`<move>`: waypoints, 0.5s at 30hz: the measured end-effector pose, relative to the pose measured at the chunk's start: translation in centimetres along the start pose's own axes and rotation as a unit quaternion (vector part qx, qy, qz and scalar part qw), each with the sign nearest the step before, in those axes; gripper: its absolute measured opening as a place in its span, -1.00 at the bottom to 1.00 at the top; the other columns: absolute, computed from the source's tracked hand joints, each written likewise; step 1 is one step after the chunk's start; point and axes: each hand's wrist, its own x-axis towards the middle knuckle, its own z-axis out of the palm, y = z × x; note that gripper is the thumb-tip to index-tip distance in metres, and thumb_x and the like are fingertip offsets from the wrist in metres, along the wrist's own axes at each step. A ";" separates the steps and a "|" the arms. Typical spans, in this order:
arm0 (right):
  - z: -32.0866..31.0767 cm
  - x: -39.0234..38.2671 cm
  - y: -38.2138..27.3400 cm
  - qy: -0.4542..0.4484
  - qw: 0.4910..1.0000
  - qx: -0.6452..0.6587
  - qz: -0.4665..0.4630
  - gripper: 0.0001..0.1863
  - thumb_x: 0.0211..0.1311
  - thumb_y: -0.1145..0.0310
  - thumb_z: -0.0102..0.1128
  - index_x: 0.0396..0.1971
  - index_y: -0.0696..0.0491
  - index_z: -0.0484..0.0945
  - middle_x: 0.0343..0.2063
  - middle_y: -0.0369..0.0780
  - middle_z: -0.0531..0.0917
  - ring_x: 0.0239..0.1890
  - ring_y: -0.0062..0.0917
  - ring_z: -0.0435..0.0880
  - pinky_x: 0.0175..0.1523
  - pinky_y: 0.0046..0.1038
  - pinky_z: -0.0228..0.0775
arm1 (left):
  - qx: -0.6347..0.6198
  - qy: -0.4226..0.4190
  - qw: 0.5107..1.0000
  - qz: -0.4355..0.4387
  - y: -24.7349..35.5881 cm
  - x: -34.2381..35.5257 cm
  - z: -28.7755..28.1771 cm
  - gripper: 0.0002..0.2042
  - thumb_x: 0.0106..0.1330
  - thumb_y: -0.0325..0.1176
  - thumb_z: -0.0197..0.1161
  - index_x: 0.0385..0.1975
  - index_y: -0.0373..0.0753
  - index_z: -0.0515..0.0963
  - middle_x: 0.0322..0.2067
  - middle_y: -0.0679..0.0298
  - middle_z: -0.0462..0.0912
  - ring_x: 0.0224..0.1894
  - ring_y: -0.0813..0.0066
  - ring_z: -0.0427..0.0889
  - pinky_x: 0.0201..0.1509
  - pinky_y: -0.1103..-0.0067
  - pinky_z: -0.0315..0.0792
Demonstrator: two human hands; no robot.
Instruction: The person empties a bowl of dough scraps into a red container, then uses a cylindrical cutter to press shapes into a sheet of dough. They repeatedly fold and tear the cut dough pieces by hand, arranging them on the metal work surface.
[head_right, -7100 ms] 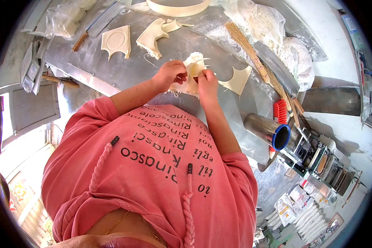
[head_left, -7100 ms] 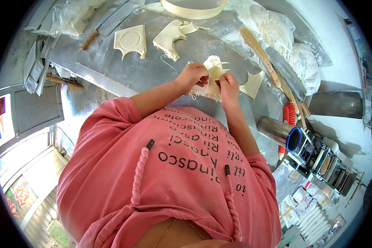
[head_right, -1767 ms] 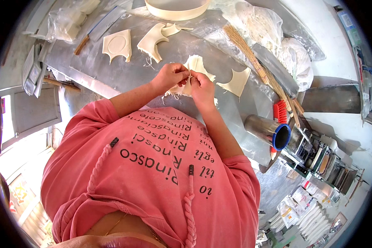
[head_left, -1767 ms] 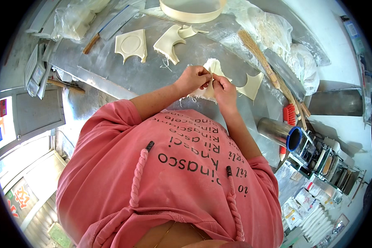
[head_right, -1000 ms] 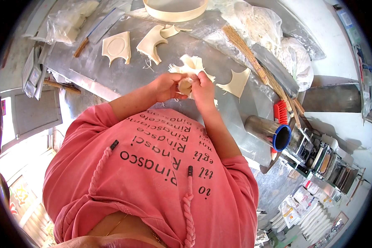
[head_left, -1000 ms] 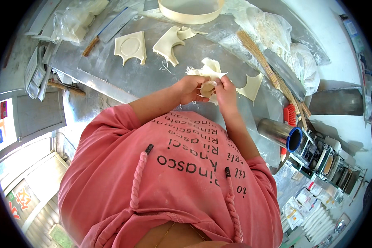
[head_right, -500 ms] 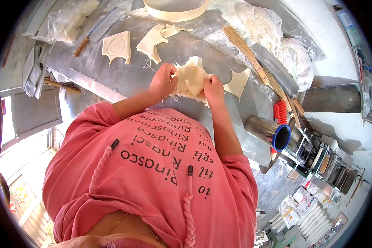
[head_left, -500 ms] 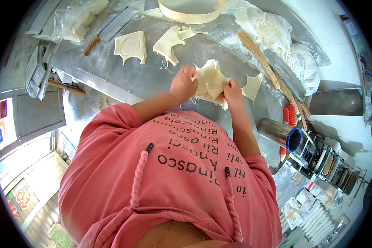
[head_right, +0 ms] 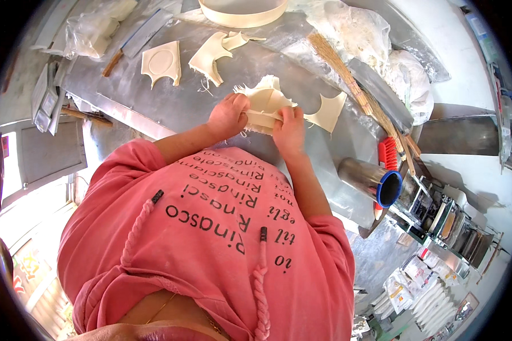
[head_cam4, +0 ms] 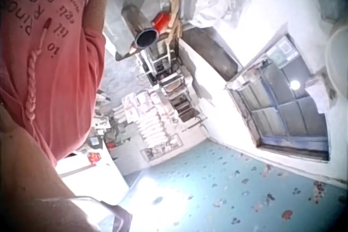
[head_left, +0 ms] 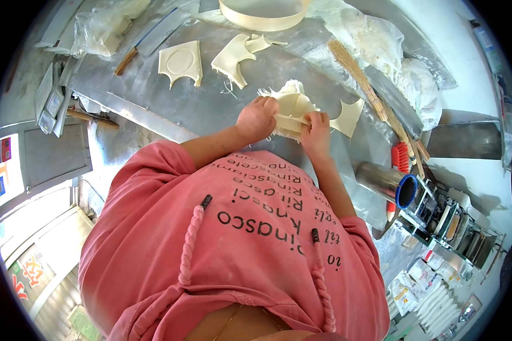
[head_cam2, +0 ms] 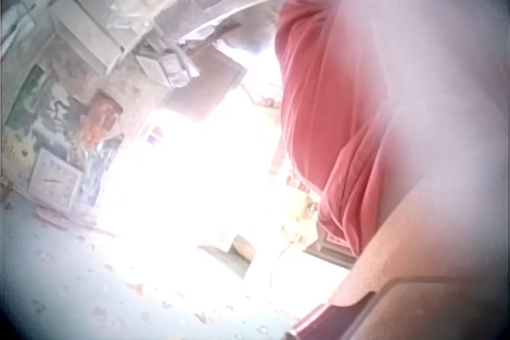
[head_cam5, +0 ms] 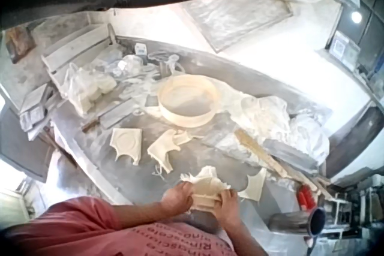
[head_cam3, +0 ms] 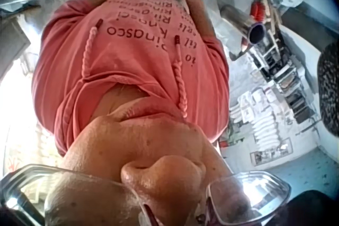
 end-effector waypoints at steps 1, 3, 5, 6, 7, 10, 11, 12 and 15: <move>0.0 -0.1 0.1 0.009 1.000 0.001 -0.002 -0.74 -0.06 0.61 0.00 -0.28 0.11 0.39 -0.31 -0.04 0.41 -0.20 -0.12 0.41 -0.17 -0.18 0.32 | -0.005 0.015 1.000 -0.019 0.0 0.0 -0.2 -0.75 -0.08 -0.58 0.04 -0.33 -0.24 0.36 -0.40 0.10 0.44 -0.27 0.06 0.43 -0.21 0.30 0.37; 0.0 -0.4 0.3 0.028 1.000 0.002 -0.007 -0.74 -0.06 0.64 -0.04 -0.29 0.13 0.40 -0.30 -0.04 0.42 -0.17 -0.13 0.40 -0.14 -0.20 0.32 | 0.006 0.037 0.999 0.002 -0.1 -0.9 -0.6 -0.76 -0.08 -0.58 0.03 -0.34 -0.25 0.38 -0.40 0.10 0.43 -0.27 0.05 0.43 -0.22 0.30 0.36; 0.1 -0.9 1.1 0.045 0.999 0.012 0.000 -0.70 -0.10 0.65 -0.07 -0.27 0.13 0.42 -0.31 -0.06 0.45 -0.18 -0.16 0.40 -0.11 -0.24 0.30 | 0.013 0.038 0.999 -0.004 -0.6 -1.6 -0.9 -0.77 -0.07 -0.59 0.04 -0.35 -0.24 0.40 -0.38 0.11 0.44 -0.26 0.05 0.43 -0.21 0.29 0.35; 0.1 -1.1 1.4 0.053 0.998 0.017 0.003 -0.68 -0.11 0.66 -0.08 -0.26 0.13 0.43 -0.31 -0.07 0.47 -0.19 -0.17 0.40 -0.09 -0.26 0.29 | 0.015 0.027 0.999 -0.018 -1.0 -1.9 -0.9 -0.77 -0.07 -0.59 0.04 -0.35 -0.23 0.42 -0.37 0.13 0.44 -0.25 0.07 0.43 -0.20 0.29 0.35; 0.1 -1.2 1.4 0.060 0.998 0.003 -0.008 -0.67 -0.10 0.65 -0.07 -0.23 0.12 0.43 -0.30 -0.07 0.48 -0.19 -0.18 0.40 -0.09 -0.25 0.29 | 0.016 0.014 0.999 -0.031 -1.0 -2.1 -1.0 -0.78 -0.06 -0.59 0.05 -0.36 -0.23 0.43 -0.35 0.15 0.45 -0.24 0.09 0.44 -0.18 0.28 0.34; -0.2 -1.4 0.9 0.080 0.993 -0.066 -0.055 -0.63 -0.06 0.63 -0.04 -0.15 0.11 0.44 -0.21 -0.09 0.47 -0.13 -0.20 0.39 -0.04 -0.23 0.26 | 0.112 0.079 0.989 0.058 -0.5 -1.9 -1.5 -0.76 -0.05 -0.55 0.10 -0.32 -0.20 0.49 -0.21 0.21 0.48 -0.12 0.17 0.45 -0.05 0.29 0.33; -0.6 -1.2 0.0 0.085 0.987 -0.109 -0.081 -0.61 -0.05 0.62 -0.03 -0.12 0.09 0.44 -0.15 -0.10 0.45 -0.07 -0.21 0.39 0.00 -0.21 0.24 | 0.108 0.057 0.986 0.111 -0.2 -1.6 -1.5 -0.73 -0.03 -0.51 0.11 -0.25 -0.21 0.48 -0.15 0.20 0.47 -0.06 0.19 0.43 0.02 0.28 0.30; -0.8 -1.1 -0.6 0.090 0.978 -0.151 -0.107 -0.59 -0.04 0.61 -0.02 -0.09 0.08 0.44 -0.08 -0.11 0.44 -0.02 -0.21 0.38 0.05 -0.19 0.22 | 0.103 0.036 0.980 0.164 0.3 -1.4 -1.4 -0.69 0.00 -0.47 0.12 -0.18 -0.22 0.47 -0.09 0.20 0.45 0.00 0.22 0.41 0.09 0.28 0.27; 0.3 0.6 -0.4 0.017 0.974 -0.139 -0.180 -0.54 0.06 0.47 0.05 0.04 0.08 0.38 0.06 -0.15 0.37 0.14 -0.25 0.29 0.15 -0.17 0.12 | 0.146 -0.043 0.964 0.216 0.6 -1.6 -0.9 -0.59 0.04 -0.41 0.13 -0.03 -0.27 0.42 0.06 0.16 0.38 0.15 0.24 0.33 0.24 0.29 0.17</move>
